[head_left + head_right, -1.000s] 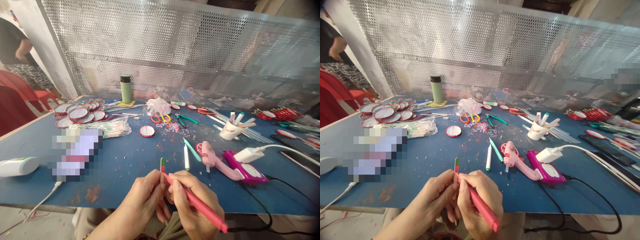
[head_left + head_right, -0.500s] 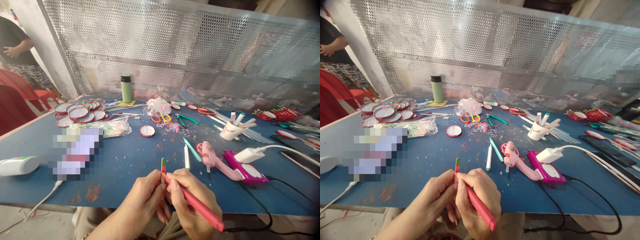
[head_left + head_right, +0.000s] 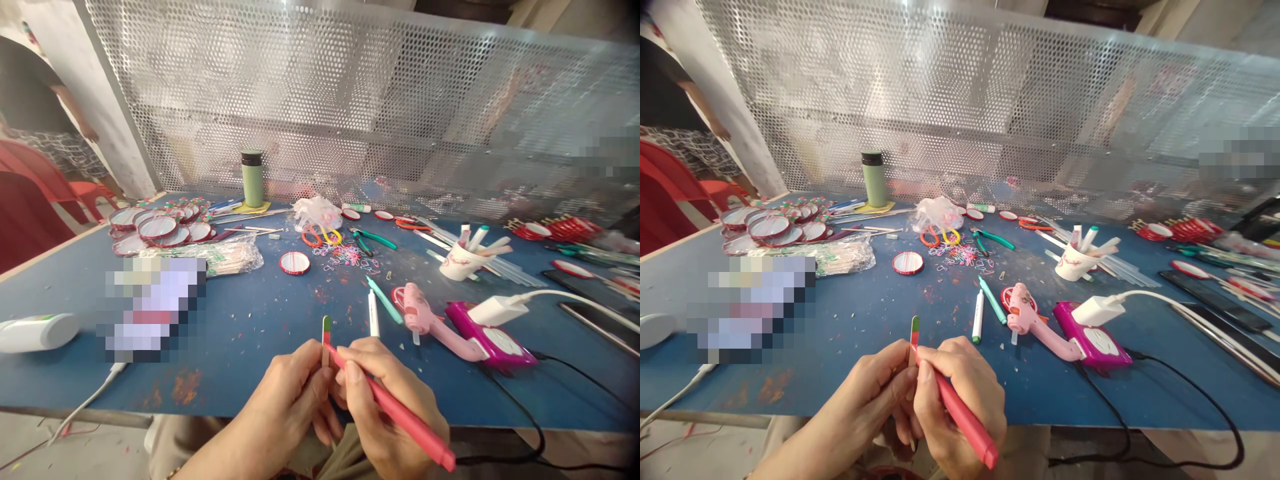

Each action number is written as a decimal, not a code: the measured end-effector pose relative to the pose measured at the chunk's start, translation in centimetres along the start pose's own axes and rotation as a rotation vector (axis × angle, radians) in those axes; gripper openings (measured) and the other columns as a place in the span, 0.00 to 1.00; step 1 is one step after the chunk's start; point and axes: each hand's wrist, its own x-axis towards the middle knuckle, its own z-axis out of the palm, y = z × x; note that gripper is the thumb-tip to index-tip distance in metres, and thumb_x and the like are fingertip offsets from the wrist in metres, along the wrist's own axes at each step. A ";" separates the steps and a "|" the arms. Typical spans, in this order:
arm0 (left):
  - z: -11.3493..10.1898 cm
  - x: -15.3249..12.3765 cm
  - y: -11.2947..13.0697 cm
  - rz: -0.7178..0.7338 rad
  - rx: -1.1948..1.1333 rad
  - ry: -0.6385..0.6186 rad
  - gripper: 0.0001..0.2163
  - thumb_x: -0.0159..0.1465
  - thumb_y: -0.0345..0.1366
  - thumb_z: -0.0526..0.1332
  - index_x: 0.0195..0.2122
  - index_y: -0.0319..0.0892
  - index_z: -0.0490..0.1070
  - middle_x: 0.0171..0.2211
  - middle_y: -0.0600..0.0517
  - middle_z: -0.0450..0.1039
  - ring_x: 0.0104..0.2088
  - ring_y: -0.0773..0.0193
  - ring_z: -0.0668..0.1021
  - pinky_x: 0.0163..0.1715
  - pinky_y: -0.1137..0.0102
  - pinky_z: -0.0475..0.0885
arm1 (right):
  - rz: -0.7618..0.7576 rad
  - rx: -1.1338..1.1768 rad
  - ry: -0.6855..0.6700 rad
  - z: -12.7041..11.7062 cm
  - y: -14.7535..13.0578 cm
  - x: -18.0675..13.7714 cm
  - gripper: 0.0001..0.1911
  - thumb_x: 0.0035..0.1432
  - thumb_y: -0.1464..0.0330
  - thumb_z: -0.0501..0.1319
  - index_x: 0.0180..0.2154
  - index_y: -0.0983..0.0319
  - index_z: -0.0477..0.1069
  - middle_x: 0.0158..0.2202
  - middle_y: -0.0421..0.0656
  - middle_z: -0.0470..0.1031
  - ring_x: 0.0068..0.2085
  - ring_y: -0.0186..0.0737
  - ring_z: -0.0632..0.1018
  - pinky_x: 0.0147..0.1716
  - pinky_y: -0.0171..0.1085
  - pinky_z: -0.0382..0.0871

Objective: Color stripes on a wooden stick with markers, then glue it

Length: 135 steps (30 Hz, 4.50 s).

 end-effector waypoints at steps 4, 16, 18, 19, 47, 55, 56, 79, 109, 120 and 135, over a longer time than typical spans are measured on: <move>0.1 -0.1 0.0 -0.001 -0.024 -0.006 0.21 0.69 0.57 0.52 0.37 0.42 0.63 0.25 0.49 0.76 0.21 0.67 0.79 0.20 0.78 0.71 | 0.021 -0.011 0.004 0.0 0.0 -0.1 0.10 0.62 0.79 0.58 0.39 0.62 0.75 0.27 0.40 0.76 0.27 0.34 0.77 0.29 0.34 0.76; 0.1 0.3 -0.1 0.011 -0.138 -0.027 0.20 0.68 0.57 0.55 0.36 0.42 0.62 0.23 0.53 0.73 0.17 0.73 0.73 0.16 0.81 0.67 | 0.001 -0.047 -0.031 -0.2 0.6 -0.4 0.11 0.62 0.79 0.59 0.42 0.61 0.75 0.31 0.43 0.79 0.29 0.36 0.81 0.30 0.34 0.78; 0.0 0.5 -0.4 0.037 -0.145 -0.029 0.22 0.67 0.59 0.54 0.35 0.42 0.61 0.22 0.53 0.72 0.17 0.74 0.72 0.15 0.81 0.66 | 0.011 -0.055 0.010 -0.1 0.6 -0.6 0.11 0.63 0.79 0.58 0.42 0.61 0.75 0.31 0.43 0.79 0.30 0.37 0.81 0.31 0.35 0.79; 0.0 0.6 -0.6 0.045 -0.148 -0.035 0.22 0.66 0.59 0.54 0.35 0.42 0.61 0.22 0.54 0.72 0.16 0.74 0.72 0.16 0.81 0.67 | 0.020 -0.054 0.025 -0.1 0.6 -0.6 0.11 0.63 0.79 0.58 0.42 0.60 0.75 0.31 0.42 0.79 0.29 0.36 0.81 0.31 0.35 0.79; -0.1 0.2 -0.4 -0.025 -0.187 -0.038 0.18 0.69 0.54 0.54 0.39 0.41 0.62 0.25 0.53 0.75 0.14 0.72 0.73 0.13 0.81 0.63 | 0.063 -0.058 0.055 -0.4 0.5 0.3 0.08 0.62 0.76 0.60 0.39 0.61 0.76 0.28 0.39 0.78 0.26 0.34 0.81 0.29 0.33 0.79; 0.0 0.0 -0.3 -0.027 -0.157 -0.023 0.18 0.70 0.54 0.54 0.39 0.42 0.62 0.26 0.53 0.75 0.14 0.73 0.72 0.13 0.81 0.62 | 0.027 -0.122 0.035 -0.4 0.2 0.7 0.08 0.63 0.77 0.58 0.38 0.62 0.75 0.27 0.40 0.78 0.26 0.35 0.81 0.28 0.34 0.78; 0.0 0.0 -0.3 -0.026 -0.150 -0.021 0.18 0.69 0.54 0.54 0.39 0.42 0.62 0.25 0.53 0.75 0.14 0.73 0.72 0.13 0.81 0.62 | 0.026 -0.123 0.028 -0.4 0.2 0.7 0.08 0.63 0.77 0.58 0.38 0.62 0.75 0.27 0.40 0.78 0.26 0.35 0.80 0.28 0.33 0.78; -0.2 0.0 -0.5 -0.027 -0.195 -0.059 0.16 0.71 0.51 0.55 0.40 0.41 0.63 0.26 0.52 0.75 0.16 0.73 0.73 0.14 0.80 0.64 | 0.047 -0.050 0.039 -0.6 0.3 0.0 0.10 0.62 0.78 0.58 0.38 0.61 0.75 0.27 0.40 0.77 0.26 0.35 0.79 0.29 0.35 0.78; 0.1 -0.3 -0.2 -0.003 -0.032 -0.029 0.21 0.69 0.57 0.52 0.36 0.42 0.62 0.23 0.52 0.74 0.20 0.67 0.78 0.19 0.77 0.71 | 0.015 -0.039 -0.017 -0.4 0.0 0.2 0.09 0.61 0.79 0.58 0.37 0.61 0.73 0.27 0.38 0.77 0.25 0.33 0.78 0.27 0.32 0.75; 0.1 -0.1 -0.9 -0.019 -0.057 -0.037 0.23 0.69 0.59 0.51 0.37 0.41 0.63 0.23 0.52 0.75 0.19 0.68 0.78 0.19 0.78 0.71 | -0.003 -0.059 -0.023 -0.4 0.1 0.3 0.09 0.62 0.79 0.57 0.37 0.62 0.74 0.25 0.41 0.76 0.25 0.35 0.76 0.26 0.35 0.74; 0.1 -0.2 -0.6 -0.019 -0.060 -0.037 0.22 0.69 0.58 0.52 0.36 0.42 0.62 0.24 0.52 0.75 0.19 0.70 0.77 0.18 0.79 0.70 | 0.011 -0.059 -0.023 -0.5 -0.1 0.4 0.10 0.61 0.79 0.57 0.35 0.62 0.74 0.25 0.41 0.76 0.25 0.35 0.77 0.26 0.35 0.75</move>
